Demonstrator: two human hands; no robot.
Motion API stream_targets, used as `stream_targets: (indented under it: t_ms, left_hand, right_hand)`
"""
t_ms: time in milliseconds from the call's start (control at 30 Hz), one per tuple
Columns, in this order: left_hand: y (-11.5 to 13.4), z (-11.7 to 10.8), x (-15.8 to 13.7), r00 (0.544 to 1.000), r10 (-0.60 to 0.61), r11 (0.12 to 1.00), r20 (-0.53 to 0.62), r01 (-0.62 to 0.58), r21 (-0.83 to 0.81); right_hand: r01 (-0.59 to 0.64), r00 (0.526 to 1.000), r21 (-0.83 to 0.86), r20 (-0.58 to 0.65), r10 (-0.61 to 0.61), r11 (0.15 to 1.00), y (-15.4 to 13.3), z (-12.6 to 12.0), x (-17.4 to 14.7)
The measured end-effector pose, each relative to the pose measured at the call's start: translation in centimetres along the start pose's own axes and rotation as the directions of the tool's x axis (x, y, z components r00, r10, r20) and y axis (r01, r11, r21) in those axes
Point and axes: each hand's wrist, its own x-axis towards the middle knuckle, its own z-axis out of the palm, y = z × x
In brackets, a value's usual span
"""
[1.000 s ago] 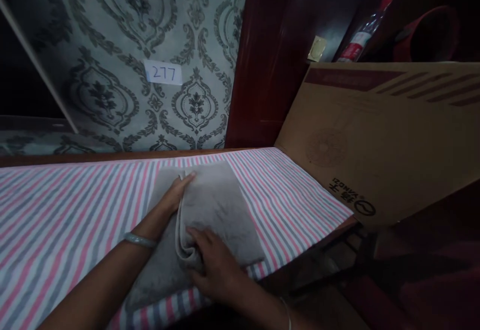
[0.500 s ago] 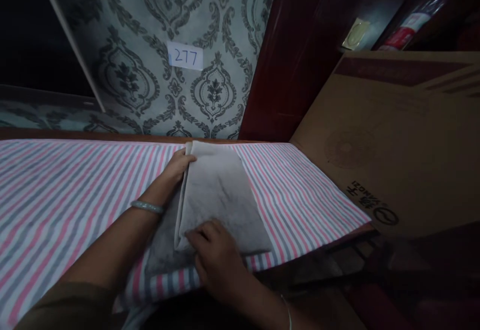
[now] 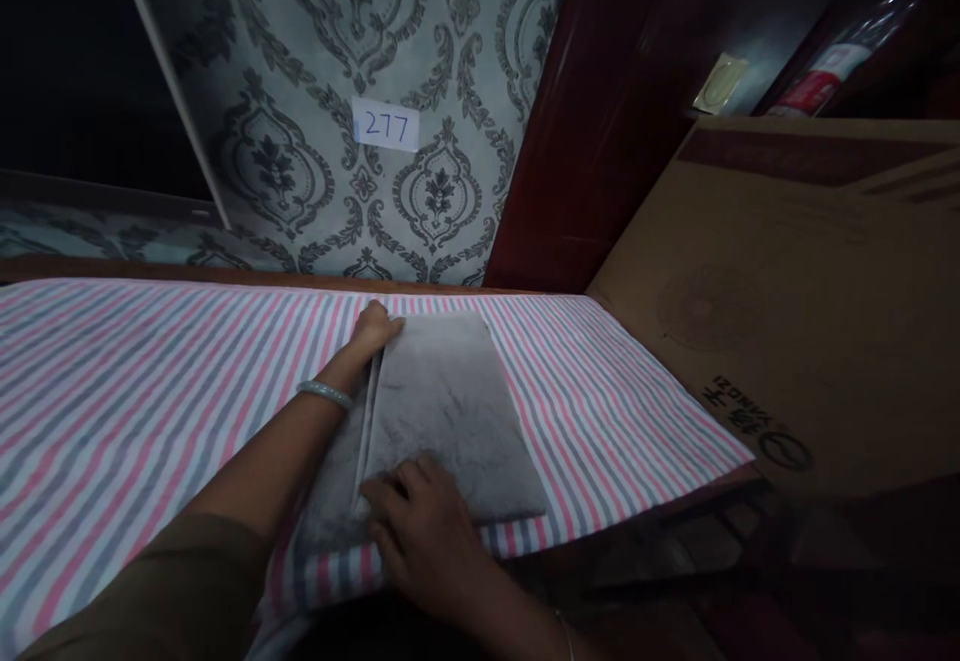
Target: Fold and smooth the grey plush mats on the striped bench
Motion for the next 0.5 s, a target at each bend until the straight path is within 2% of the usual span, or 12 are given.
stream_targets:
  t_ms: [200,367,500]
  left_hand:
    - [0.2,0.0,-0.1,0.998,-0.001,0.995,0.068,-0.006,0.099]
    - [0.7,-0.1,-0.3,0.999,0.025,0.994,-0.03,-0.022,0.109]
    - [0.5,-0.1,-0.3,0.998,0.021,0.994,-0.067,-0.014,0.107]
  right_hand:
    - [0.032,0.997,-0.003,-0.064,-0.032,0.999,0.2,0.6,0.2]
    - [0.062,0.982,0.014,-0.181,-0.058,0.998,-0.1,0.4,0.9]
    - [0.058,0.991,-0.047,-0.115,-0.063,0.997,-0.7,1.3,0.9]
